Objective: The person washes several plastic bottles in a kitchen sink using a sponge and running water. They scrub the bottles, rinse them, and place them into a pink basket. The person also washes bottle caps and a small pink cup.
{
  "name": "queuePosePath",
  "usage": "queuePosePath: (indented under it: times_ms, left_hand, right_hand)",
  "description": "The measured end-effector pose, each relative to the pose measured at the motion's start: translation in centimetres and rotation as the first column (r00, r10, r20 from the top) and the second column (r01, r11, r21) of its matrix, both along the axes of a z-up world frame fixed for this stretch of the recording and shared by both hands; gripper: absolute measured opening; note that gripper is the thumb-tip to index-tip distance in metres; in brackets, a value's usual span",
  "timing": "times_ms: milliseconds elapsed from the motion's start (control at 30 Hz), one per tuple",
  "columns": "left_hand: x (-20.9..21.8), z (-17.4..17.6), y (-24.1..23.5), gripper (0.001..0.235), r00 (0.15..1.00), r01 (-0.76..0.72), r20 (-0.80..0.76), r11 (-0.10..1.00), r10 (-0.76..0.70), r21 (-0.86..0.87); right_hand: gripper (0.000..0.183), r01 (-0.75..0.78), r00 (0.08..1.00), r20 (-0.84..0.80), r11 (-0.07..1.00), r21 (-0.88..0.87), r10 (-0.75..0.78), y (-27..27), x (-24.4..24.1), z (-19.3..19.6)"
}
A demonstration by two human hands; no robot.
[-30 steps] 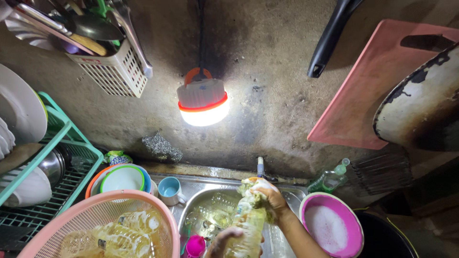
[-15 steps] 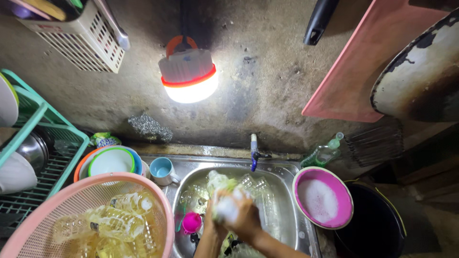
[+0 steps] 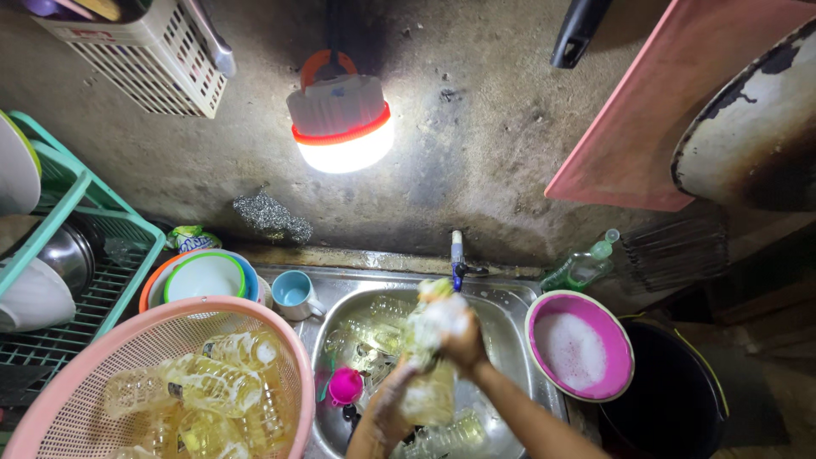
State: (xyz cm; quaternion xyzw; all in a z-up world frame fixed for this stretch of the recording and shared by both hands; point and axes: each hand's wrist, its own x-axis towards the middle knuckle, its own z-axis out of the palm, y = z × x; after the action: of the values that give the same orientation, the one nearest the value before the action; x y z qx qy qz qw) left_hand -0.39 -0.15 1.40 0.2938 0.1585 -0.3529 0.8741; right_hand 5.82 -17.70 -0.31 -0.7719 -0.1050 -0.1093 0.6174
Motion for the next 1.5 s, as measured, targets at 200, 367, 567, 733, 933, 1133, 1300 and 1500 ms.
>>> queuePosePath:
  times_ms: [200,367,567,733,933,1133,1300,1500]
  left_hand:
    - [0.1,1.5,-2.0,0.074,0.979,-0.199,0.098,0.953,0.181,0.229]
    - [2.0,-2.9,-0.4,0.083,0.941,-0.329,0.161,0.917,0.298,0.227]
    - [-0.4,-2.9,0.3,0.083,0.998,0.0,0.065,0.969,-0.017,0.247]
    - [-0.7,-1.3,-0.8,0.082,0.985,-0.17,0.064,0.953,0.158,0.251]
    - [1.4,-2.3,2.1,0.084,0.904,-0.428,0.222,0.756,0.366,0.496]
    - [1.6,0.7,10.1,0.092,0.861,-0.498,0.477,0.485,0.177,0.719]
    - [-0.8,2.0,16.8,0.085,0.884,-0.468,0.413,-0.446,-0.219,0.763]
    - [-0.9,3.5,16.8,0.076,0.969,-0.247,0.195,-0.661,-0.153,0.709]
  right_hand:
    - [0.051,0.508,0.593,-0.759,0.607,0.611,0.268,2.1,-1.2,0.9]
    - [0.064,0.104,0.986,0.15,0.962,-0.252,-0.067,5.2,-8.1,0.7]
    - [0.027,0.18,0.969,-0.15,0.978,-0.101,-0.194,2.0,-0.3,-0.8]
    - [0.04,0.493,0.591,-0.806,0.773,0.399,0.039,2.6,-1.2,-0.6]
    - [0.055,0.019,0.994,-0.103,0.995,-0.096,-0.029,6.5,-9.8,2.5]
    - [0.072,0.263,0.769,-0.638,0.889,0.375,0.041,4.6,-5.3,5.8]
    - [0.053,0.326,0.594,-0.794,0.864,0.385,0.13,3.4,-3.6,6.1]
    - [0.043,0.234,0.613,-0.755,0.859,0.455,0.233,3.1,-2.7,4.9]
